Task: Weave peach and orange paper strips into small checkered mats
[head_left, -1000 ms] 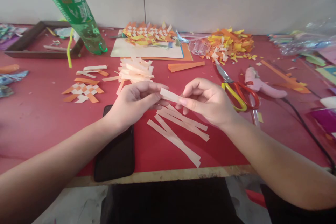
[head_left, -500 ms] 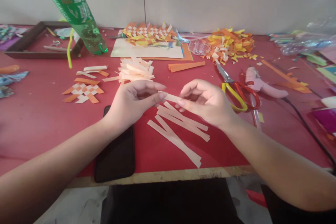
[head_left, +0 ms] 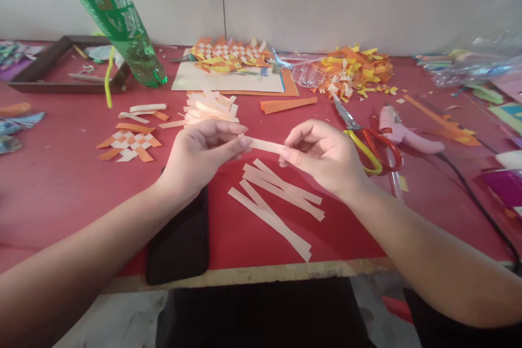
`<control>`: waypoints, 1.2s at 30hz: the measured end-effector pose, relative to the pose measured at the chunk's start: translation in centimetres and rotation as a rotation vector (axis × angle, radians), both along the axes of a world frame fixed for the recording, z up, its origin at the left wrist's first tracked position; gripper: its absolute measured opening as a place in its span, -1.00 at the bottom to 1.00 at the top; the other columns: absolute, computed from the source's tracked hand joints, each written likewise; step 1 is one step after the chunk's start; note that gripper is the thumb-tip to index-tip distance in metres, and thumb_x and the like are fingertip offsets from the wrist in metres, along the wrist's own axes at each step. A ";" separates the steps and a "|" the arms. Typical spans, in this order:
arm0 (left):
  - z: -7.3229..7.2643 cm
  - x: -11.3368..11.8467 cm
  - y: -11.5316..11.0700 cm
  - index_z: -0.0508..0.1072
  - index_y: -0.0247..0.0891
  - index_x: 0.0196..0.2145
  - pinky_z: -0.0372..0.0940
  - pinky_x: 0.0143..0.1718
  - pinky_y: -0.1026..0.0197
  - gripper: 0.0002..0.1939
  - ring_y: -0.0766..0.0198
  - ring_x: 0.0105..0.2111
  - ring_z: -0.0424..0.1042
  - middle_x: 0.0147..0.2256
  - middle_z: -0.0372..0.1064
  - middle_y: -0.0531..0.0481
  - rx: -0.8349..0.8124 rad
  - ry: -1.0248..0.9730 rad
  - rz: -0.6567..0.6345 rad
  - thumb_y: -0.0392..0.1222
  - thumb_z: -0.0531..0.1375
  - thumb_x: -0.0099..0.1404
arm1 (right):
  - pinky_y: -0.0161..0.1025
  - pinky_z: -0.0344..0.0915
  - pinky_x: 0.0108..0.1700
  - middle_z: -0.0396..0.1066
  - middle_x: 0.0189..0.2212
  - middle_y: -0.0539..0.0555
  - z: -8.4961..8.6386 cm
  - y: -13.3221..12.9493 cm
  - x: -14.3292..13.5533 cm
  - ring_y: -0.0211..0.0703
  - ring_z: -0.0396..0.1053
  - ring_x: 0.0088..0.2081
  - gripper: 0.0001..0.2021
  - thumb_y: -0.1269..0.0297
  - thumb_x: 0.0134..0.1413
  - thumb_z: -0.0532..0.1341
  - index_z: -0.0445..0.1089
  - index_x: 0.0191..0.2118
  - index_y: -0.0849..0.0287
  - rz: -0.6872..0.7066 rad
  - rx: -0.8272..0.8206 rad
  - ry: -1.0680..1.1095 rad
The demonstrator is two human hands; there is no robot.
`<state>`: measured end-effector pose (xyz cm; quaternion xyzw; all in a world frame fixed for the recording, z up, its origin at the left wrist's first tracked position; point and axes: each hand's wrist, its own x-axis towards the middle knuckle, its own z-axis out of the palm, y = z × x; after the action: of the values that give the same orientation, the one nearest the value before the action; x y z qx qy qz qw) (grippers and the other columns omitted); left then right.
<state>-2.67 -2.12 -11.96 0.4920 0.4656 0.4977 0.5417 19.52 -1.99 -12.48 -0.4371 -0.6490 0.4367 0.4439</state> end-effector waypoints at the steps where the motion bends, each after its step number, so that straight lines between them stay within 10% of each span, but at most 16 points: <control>1: 0.0 0.0 0.0 0.59 -0.24 -0.26 0.50 -0.20 0.28 -0.77 0.30 -0.31 0.58 -0.33 0.60 0.01 0.001 -0.003 -0.002 -0.18 0.45 0.11 | -0.30 0.44 -0.37 0.48 -0.45 -0.03 0.0 0.0 0.0 -0.26 0.50 -0.43 -0.78 0.23 0.05 0.41 0.36 -0.33 0.15 -0.004 0.000 0.004; 10: 0.3 -0.4 0.1 0.60 -0.23 -0.19 0.48 -0.17 0.21 -0.77 0.25 -0.29 0.57 -0.25 0.60 -0.03 0.112 0.139 -0.015 -0.13 0.39 0.19 | -0.28 0.39 -0.42 0.46 -0.48 -0.05 0.2 -0.2 -0.2 -0.27 0.44 -0.50 -0.78 0.17 0.09 0.39 0.37 -0.27 0.14 -0.005 -0.003 -0.021; 16: 0.5 -3.2 2.7 0.61 -0.11 -0.21 0.36 -0.21 0.17 -0.86 0.22 -0.32 0.50 -0.26 0.59 0.03 0.401 0.715 0.246 -0.16 0.29 0.25 | -0.09 0.35 -0.11 0.47 -0.34 0.06 0.0 -0.1 0.0 -0.09 0.41 -0.23 -0.85 0.19 0.10 0.36 0.44 -0.36 0.13 0.145 0.263 -0.510; 20: 0.6 -4.9 3.9 0.50 -0.16 -0.05 0.17 0.13 -0.07 -0.72 -0.01 -0.01 0.43 -0.10 0.54 -0.01 0.444 1.072 0.284 -0.15 0.26 0.27 | -0.01 0.31 -0.02 0.41 -0.24 0.13 0.2 -0.4 -0.3 0.03 0.33 -0.08 -0.86 0.24 0.08 0.37 0.45 -0.39 0.15 0.254 0.202 -0.744; 25: 0.6 -3.0 2.0 0.42 -0.10 0.01 -0.07 0.33 -0.15 -0.70 -0.06 0.30 0.12 0.32 0.19 -0.04 0.750 0.992 0.084 -0.22 0.23 0.32 | -0.02 0.31 -0.03 0.41 -0.22 0.13 0.3 -0.6 -0.4 0.01 0.32 -0.07 -0.87 0.32 0.19 0.28 0.44 -0.40 0.12 0.300 0.135 -0.756; 31: -0.6 -0.4 -0.3 0.45 -0.22 -0.03 0.37 -0.13 0.10 -0.76 0.10 -0.17 0.51 -0.20 0.56 -0.13 0.819 0.970 -0.409 -0.14 0.09 0.44 | -0.07 0.31 -0.07 0.43 -0.28 0.10 0.2 -0.5 -0.3 -0.01 0.33 -0.14 -0.88 0.22 0.22 0.27 0.41 -0.30 0.13 0.263 0.158 -0.710; 36: -1.4 -0.4 -0.3 0.47 -0.25 -0.13 0.35 -0.27 0.17 -0.74 0.12 -0.28 0.51 -0.28 0.54 -0.16 0.828 1.054 -0.491 -0.08 0.05 0.48 | -0.04 0.29 -0.07 0.38 -0.24 0.12 0.4 -0.4 -0.2 0.02 0.29 -0.11 -0.78 0.08 0.18 0.30 0.44 -0.33 0.13 0.227 0.107 -0.771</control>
<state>-3.07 -2.46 -13.34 0.9231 0.3138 0.1933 0.1096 19.28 -2.40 -12.06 -0.4707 -0.8338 0.2525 0.1393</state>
